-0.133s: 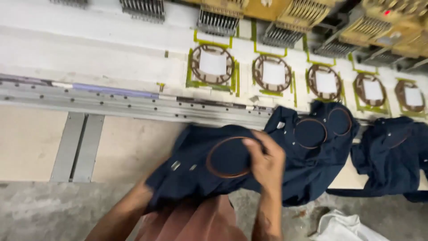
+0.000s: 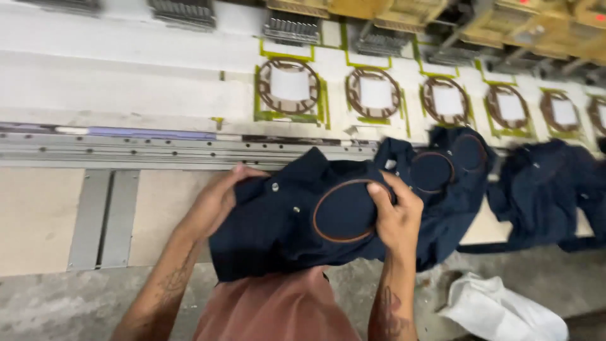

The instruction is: Loading navy blue shirts mounted on embroidery hoops into the stations of a multi-head embroidery machine.

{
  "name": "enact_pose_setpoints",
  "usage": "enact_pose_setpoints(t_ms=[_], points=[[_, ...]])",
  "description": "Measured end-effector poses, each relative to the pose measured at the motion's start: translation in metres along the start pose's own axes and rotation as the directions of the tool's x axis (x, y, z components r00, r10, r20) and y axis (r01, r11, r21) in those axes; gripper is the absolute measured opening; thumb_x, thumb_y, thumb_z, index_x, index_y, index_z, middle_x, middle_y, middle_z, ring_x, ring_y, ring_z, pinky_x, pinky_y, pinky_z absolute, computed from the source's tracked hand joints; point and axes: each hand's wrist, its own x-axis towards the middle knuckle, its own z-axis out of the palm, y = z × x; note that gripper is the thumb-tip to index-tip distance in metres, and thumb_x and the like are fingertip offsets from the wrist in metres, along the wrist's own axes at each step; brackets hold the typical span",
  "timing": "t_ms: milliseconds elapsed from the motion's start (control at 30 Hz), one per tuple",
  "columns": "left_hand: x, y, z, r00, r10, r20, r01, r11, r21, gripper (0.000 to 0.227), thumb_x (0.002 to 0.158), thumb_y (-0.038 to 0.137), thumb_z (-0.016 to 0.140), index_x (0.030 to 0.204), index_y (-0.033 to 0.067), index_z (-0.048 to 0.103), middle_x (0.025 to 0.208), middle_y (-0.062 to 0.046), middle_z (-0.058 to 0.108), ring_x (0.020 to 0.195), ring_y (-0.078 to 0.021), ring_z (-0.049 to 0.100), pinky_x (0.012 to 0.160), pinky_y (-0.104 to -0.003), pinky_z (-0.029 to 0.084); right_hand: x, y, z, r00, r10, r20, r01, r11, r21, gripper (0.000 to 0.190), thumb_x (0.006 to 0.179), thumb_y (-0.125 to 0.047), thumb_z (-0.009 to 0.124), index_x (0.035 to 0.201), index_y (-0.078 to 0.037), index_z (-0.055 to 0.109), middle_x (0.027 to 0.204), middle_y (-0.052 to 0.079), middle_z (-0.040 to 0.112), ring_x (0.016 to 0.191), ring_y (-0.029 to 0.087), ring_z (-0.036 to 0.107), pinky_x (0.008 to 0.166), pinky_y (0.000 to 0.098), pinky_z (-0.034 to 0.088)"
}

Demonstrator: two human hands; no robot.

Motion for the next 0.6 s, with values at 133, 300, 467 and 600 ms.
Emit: enact_pose_setpoints(t_ms=[133,300,467,600], points=[[-0.027,0.107,0.068,0.975,-0.057,0.214,-0.012,0.95,0.312,0.057,0.089,0.022,0.079,0.142,0.009,0.064,0.141,-0.011,0.067,0.136,-0.023,0.058,0.116,-0.04,0.041,0.008,-0.008,-0.001,1.0,0.022,0.007,-0.023,0.999,0.037,0.017,0.09,-0.007,0.078,0.107,-0.01,0.081,0.075,0.008,0.071,0.071,0.01,0.057,0.069,0.0326,0.055],[-0.02,0.108,0.064,0.963,-0.102,0.25,0.018,0.947,0.32,0.049,0.086,0.022,0.082,0.13,0.0045,0.072,0.129,-0.015,0.074,0.129,-0.031,0.062,0.113,-0.05,0.04,0.008,-0.003,0.003,0.995,0.008,-0.1,-0.02,0.993,-0.12,0.015,0.094,-0.008,0.078,0.109,-0.005,0.078,0.081,0.016,0.069,0.076,0.027,0.062,0.067,0.0397,0.053],[-0.007,0.055,0.074,0.973,-0.192,0.126,0.13,0.914,0.385,0.05,0.077,0.019,0.089,0.124,0.0059,0.077,0.118,-0.006,0.076,0.12,-0.0162,0.061,0.109,-0.042,0.046,-0.032,-0.042,0.038,0.981,-0.145,-0.131,0.102,0.951,-0.293,0.02,0.091,-0.011,0.081,0.107,-0.006,0.071,0.1,0.016,0.069,0.088,0.038,0.067,0.079,0.0467,0.054],[-0.007,0.044,0.096,0.987,-0.157,-0.018,0.148,0.886,0.44,0.041,0.085,0.022,0.085,0.119,0.0007,0.076,0.112,-0.016,0.079,0.118,-0.028,0.071,0.103,-0.043,0.051,-0.064,-0.054,0.065,0.998,0.047,-0.05,-0.048,0.999,-0.017,0.026,0.078,-0.009,0.089,0.1,-0.005,0.075,0.09,0.01,0.073,0.073,0.024,0.07,0.067,0.0342,0.059]])
